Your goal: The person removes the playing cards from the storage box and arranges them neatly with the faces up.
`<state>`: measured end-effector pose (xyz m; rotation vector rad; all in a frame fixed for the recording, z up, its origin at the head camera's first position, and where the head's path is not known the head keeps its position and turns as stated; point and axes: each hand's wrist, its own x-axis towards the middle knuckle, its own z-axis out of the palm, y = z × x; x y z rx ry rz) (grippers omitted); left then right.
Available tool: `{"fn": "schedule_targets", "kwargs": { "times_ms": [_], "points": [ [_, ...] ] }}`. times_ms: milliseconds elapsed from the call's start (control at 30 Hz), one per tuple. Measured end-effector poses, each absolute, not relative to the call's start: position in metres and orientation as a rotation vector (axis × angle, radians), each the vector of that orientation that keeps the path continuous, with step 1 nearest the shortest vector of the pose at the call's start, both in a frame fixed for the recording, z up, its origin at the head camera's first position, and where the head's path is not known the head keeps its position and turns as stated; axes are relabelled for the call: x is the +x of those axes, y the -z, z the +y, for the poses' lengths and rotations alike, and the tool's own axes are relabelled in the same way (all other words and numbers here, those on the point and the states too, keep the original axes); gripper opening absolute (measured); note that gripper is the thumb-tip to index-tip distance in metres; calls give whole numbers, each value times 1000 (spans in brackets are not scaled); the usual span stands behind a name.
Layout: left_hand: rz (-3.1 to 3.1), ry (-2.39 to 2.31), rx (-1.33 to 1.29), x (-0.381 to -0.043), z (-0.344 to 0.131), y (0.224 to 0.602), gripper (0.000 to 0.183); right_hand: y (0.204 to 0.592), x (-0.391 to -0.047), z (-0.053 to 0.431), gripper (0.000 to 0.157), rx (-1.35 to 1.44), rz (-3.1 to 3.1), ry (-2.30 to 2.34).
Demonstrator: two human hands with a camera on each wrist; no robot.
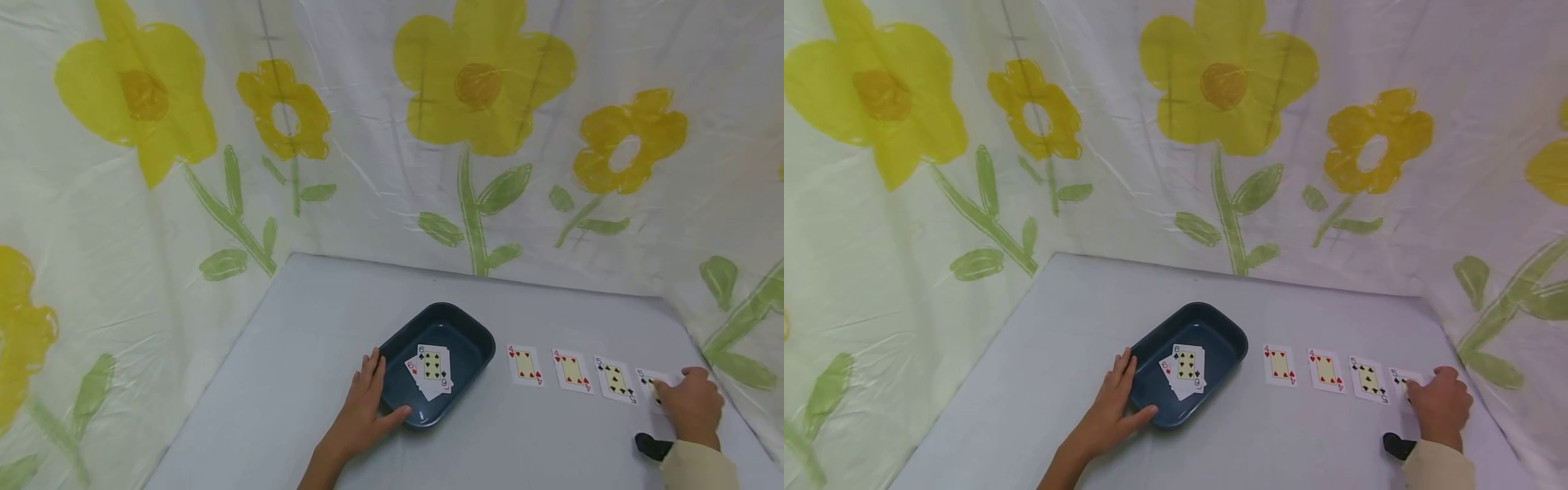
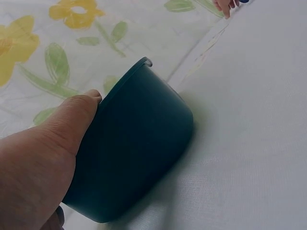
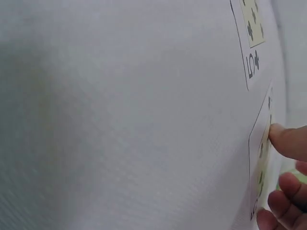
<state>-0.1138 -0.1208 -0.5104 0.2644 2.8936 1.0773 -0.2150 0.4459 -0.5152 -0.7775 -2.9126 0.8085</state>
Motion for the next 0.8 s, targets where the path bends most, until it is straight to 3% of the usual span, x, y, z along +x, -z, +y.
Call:
{"fn": "schedule_targets", "kwargs": {
  "times_ms": [200, 500, 800],
  "points": [
    [2888, -1095, 287, -115, -122, 511, 100, 520, -210, 444, 36, -823, -2937, -839],
    [2889, -1089, 293, -115, -122, 510, 101, 517, -210, 438, 40, -871, -2955, -859],
    [2887, -1080, 294, -114, -123, 509, 101, 519, -208, 399, 49, -884, -2859, -859]
  ]
}}
